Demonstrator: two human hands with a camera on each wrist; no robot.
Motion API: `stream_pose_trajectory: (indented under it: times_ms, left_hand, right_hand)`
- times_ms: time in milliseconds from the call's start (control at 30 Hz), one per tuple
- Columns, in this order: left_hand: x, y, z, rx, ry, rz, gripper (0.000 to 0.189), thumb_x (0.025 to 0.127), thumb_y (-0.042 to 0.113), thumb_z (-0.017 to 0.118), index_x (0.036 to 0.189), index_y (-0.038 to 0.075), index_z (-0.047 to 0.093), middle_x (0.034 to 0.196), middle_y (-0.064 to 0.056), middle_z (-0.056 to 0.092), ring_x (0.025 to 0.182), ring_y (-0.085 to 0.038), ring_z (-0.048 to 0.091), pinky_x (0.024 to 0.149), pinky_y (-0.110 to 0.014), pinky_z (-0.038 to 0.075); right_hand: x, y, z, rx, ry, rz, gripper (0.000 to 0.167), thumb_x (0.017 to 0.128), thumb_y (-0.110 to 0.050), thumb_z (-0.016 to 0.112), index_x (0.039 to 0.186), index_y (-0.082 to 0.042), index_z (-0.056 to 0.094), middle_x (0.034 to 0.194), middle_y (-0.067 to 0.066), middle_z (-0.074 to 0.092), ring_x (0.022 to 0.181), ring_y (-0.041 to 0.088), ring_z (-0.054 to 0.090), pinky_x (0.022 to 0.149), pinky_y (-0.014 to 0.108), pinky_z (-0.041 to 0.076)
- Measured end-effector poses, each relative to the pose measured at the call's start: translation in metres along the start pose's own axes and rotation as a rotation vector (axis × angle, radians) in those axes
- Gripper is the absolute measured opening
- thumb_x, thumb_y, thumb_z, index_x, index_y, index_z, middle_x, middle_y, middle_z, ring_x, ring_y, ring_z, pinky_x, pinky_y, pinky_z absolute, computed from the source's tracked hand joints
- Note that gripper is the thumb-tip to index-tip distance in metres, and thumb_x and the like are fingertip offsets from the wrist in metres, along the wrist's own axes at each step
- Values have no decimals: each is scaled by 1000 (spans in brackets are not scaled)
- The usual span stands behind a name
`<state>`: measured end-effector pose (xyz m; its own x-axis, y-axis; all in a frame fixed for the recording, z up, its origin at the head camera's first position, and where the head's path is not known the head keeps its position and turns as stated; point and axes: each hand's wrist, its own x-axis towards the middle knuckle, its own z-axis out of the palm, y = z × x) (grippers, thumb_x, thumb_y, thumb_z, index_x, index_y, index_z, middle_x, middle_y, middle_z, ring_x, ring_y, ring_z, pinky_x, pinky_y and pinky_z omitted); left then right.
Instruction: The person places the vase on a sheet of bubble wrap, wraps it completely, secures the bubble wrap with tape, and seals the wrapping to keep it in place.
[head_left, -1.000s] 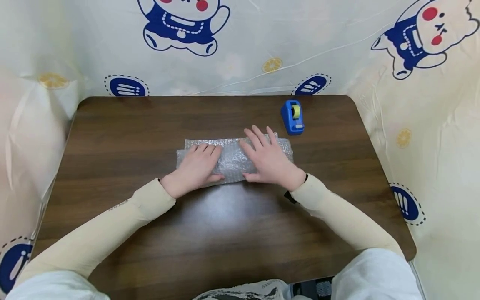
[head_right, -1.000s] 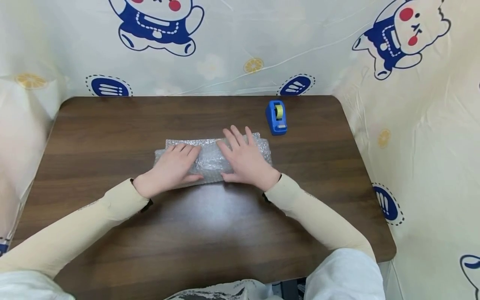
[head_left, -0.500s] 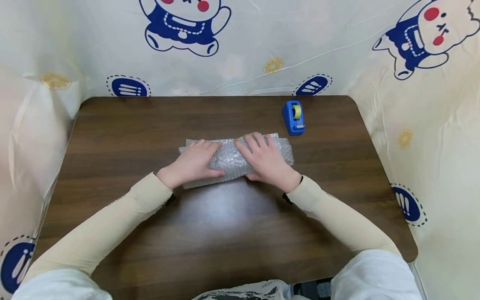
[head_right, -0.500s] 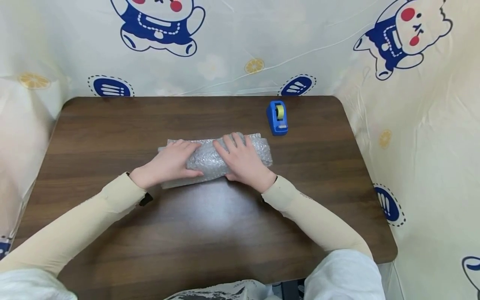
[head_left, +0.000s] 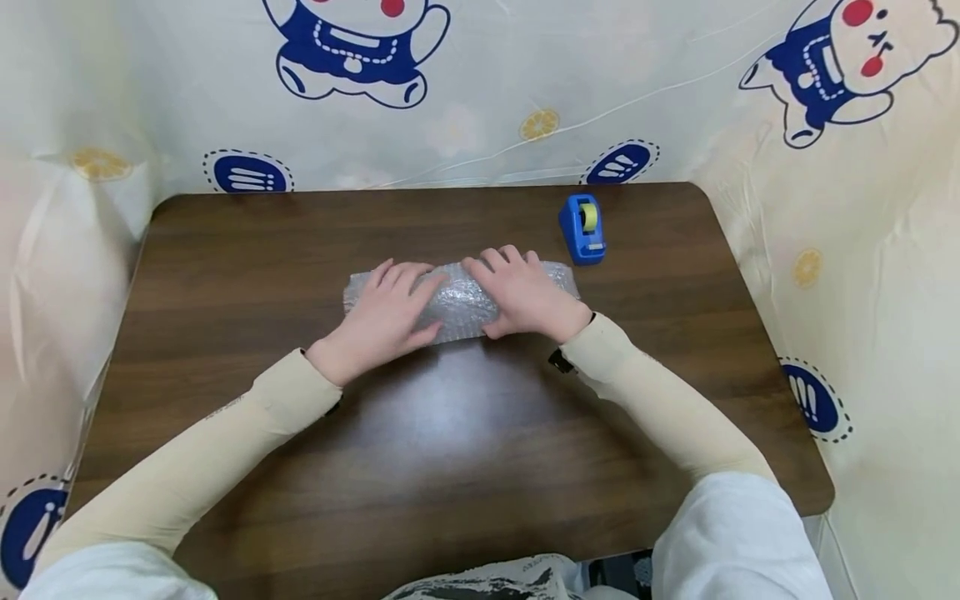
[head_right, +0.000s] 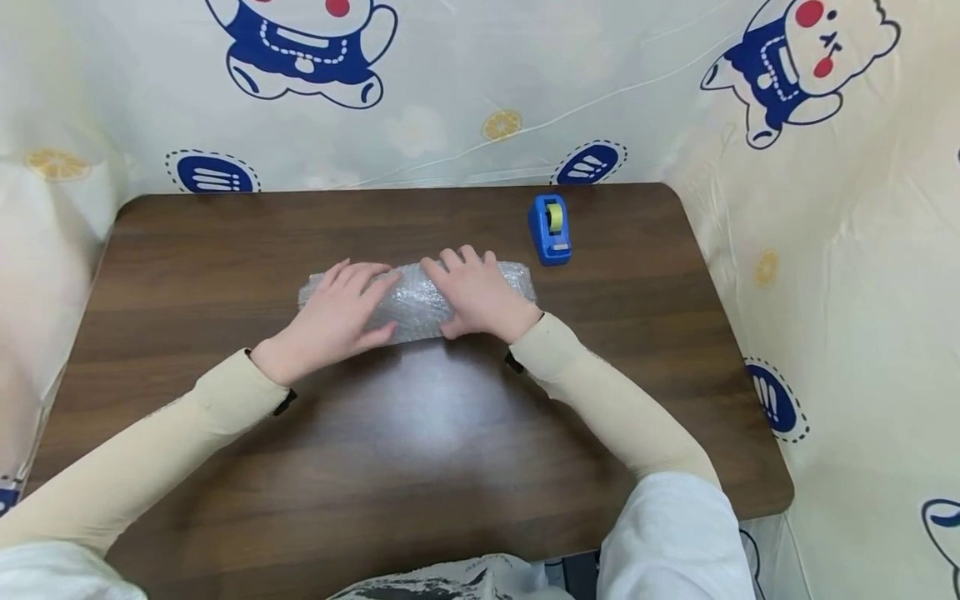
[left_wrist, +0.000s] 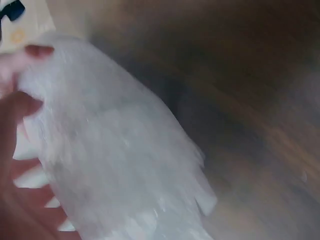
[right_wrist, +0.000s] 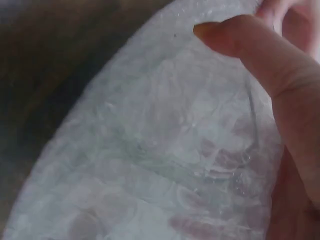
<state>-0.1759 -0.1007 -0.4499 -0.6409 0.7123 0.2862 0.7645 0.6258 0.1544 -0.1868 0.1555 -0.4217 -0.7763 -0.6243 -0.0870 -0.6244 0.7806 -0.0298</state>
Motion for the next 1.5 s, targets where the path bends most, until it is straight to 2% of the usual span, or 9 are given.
stream_pose_trajectory:
  times_ms: [167, 367, 600, 733, 933, 1100, 1267, 1400, 1500]
  left_hand:
    - [4, 3, 7, 54, -94, -85, 107, 73, 59, 90, 149, -4, 47, 140, -28, 57, 130, -45, 51, 107, -63, 42]
    - [9, -6, 8, -12, -137, -145, 90, 79, 40, 92, 146, -2, 49, 132, -23, 62, 124, -43, 54, 100, -63, 44]
    - [5, -4, 6, -34, -154, -145, 86, 81, 39, 90, 147, -2, 50, 132, -23, 62, 124, -43, 54, 100, -63, 44]
    - [2, -2, 3, -37, -163, -140, 86, 79, 40, 90, 145, 0, 52, 131, -22, 64, 122, -42, 55, 96, -61, 45]
    - [-2, 3, 1, -71, -203, -113, 87, 79, 43, 89, 145, -1, 53, 131, -21, 64, 120, -42, 57, 93, -59, 46]
    - [2, 2, 0, -85, -239, -118, 86, 80, 45, 87, 145, 0, 52, 131, -20, 65, 118, -41, 58, 93, -59, 46]
    - [7, -2, -1, -125, -261, -151, 95, 79, 49, 87, 151, 2, 45, 142, -22, 59, 125, -43, 56, 99, -62, 44]
    - [8, -4, -3, -89, -221, -163, 104, 78, 52, 89, 156, 5, 38, 157, -24, 43, 142, -43, 43, 109, -70, 33]
    - [6, 0, -4, -2, -149, -137, 101, 78, 52, 89, 154, 5, 43, 157, -25, 42, 146, -43, 37, 112, -76, 25]
  right_hand:
    - [6, 8, -1, 63, -65, 5, 100, 77, -57, 84, 156, -13, 41, 148, 15, 50, 128, 40, 49, 97, 59, 47]
    - [7, 9, 2, 49, -16, -19, 107, 79, -59, 82, 162, -13, 33, 160, 14, 42, 143, 41, 39, 112, 66, 35]
    - [-11, -2, 2, -94, 71, -38, 110, 78, -65, 82, 164, -16, 32, 163, 20, 37, 153, 43, 28, 118, 74, 17]
    - [-25, -8, 6, -114, 78, -47, 118, 73, -70, 84, 163, -15, 31, 162, 22, 37, 152, 45, 30, 117, 74, 20]
    - [-38, -13, 15, -128, 112, -64, 119, 70, -68, 87, 161, -12, 33, 156, 22, 44, 143, 44, 42, 110, 69, 38]
    - [-35, -7, 14, -77, 132, -86, 109, 72, -57, 90, 156, -9, 41, 149, 21, 50, 136, 42, 48, 104, 63, 43]
    - [-25, 1, 9, -10, 85, -96, 103, 73, -55, 88, 153, -8, 43, 146, 20, 52, 132, 41, 49, 104, 62, 44]
    - [-18, 6, 3, 16, 41, -95, 101, 75, -56, 86, 153, -9, 43, 146, 19, 52, 133, 41, 49, 106, 62, 42]
    - [-14, 10, -1, 39, 3, -86, 101, 76, -56, 85, 154, -10, 42, 147, 18, 51, 134, 40, 48, 107, 62, 42]
